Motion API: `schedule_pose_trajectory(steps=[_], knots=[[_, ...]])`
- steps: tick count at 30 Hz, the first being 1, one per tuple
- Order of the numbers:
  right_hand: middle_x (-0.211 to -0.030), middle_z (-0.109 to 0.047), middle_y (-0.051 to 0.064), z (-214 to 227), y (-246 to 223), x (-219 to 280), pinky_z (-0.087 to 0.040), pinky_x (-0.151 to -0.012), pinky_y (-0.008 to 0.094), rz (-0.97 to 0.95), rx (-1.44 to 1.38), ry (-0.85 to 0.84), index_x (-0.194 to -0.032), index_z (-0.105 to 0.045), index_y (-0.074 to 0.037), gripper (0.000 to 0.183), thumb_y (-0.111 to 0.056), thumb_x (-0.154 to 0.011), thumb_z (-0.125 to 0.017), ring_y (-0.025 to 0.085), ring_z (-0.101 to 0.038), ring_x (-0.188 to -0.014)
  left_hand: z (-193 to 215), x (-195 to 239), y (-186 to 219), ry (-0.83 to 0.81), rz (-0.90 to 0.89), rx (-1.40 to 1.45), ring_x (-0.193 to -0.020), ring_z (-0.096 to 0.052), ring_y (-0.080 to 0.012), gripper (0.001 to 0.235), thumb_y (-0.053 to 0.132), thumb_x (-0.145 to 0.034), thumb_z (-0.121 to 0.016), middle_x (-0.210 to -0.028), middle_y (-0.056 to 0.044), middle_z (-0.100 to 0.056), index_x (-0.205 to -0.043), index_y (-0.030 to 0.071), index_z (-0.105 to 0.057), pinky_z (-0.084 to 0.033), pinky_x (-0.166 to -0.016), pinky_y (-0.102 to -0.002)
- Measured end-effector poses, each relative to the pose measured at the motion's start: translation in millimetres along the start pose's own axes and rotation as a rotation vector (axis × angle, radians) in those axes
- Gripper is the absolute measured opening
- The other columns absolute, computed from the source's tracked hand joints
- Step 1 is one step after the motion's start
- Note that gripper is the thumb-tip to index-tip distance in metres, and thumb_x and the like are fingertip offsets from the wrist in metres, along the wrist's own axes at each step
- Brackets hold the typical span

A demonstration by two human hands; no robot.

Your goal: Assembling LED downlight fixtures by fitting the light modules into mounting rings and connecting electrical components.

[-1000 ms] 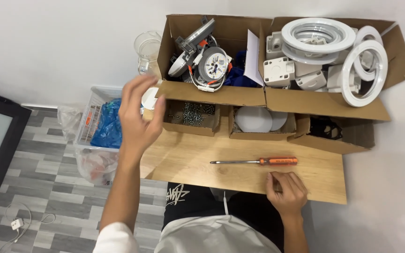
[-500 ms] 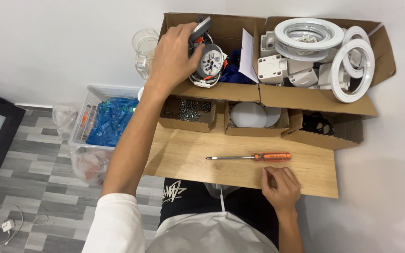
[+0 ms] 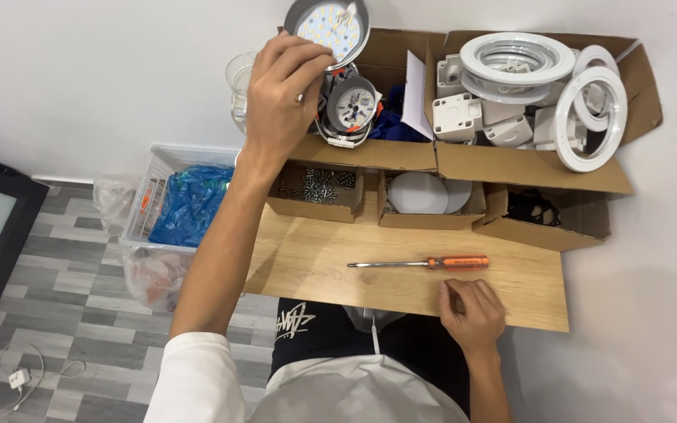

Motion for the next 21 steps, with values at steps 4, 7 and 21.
schedule_pose_trajectory(steps=[4,7,21], knots=[[-0.072,-0.07,0.0,-1,0,2,-0.049,-0.062,0.029,-0.008,0.014,-0.011,-0.087,-0.075,-0.006,0.013,-0.004,-0.1,-0.077,0.017,-0.06,-0.063,37,-8,19,0.123,-0.048,0.061,-0.111,-0.066,-0.0345,0.011,-0.01,-0.107,-0.076,-0.116,-0.012,-0.078,-0.109,-0.004,-0.084,-0.052,-0.113,-0.056],[-0.071,-0.069,-0.001,-1,1,0,-0.048,-0.061,0.029,-0.014,0.021,-0.009,-0.086,-0.074,-0.007,0.015,-0.004,-0.1,-0.077,0.017,-0.06,-0.063,64,-10,39,0.152,-0.1,0.089,-0.111,-0.068,-0.0357,0.009,-0.006,-0.108,-0.077,-0.114,-0.015,-0.08,-0.107,-0.004,-0.086,-0.049,-0.115,-0.055],[-0.058,-0.068,0.0,-8,17,4,-0.055,-0.057,0.026,-0.179,0.016,-0.072,-0.083,-0.078,-0.012,0.014,-0.012,-0.097,-0.082,0.017,-0.064,-0.057,126,132,102,0.065,0.109,0.142,-0.093,-0.077,-0.0283,0.017,0.009,-0.095,-0.088,-0.093,-0.001,-0.087,-0.082,0.02,-0.089,-0.062,-0.094,-0.044]])
Point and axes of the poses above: each hand's wrist, its own x-axis away from the middle knuckle, its own z-axis out of the back of the hand, y = z × x, the point moved 10 cm from there along -x, towards the middle knuckle
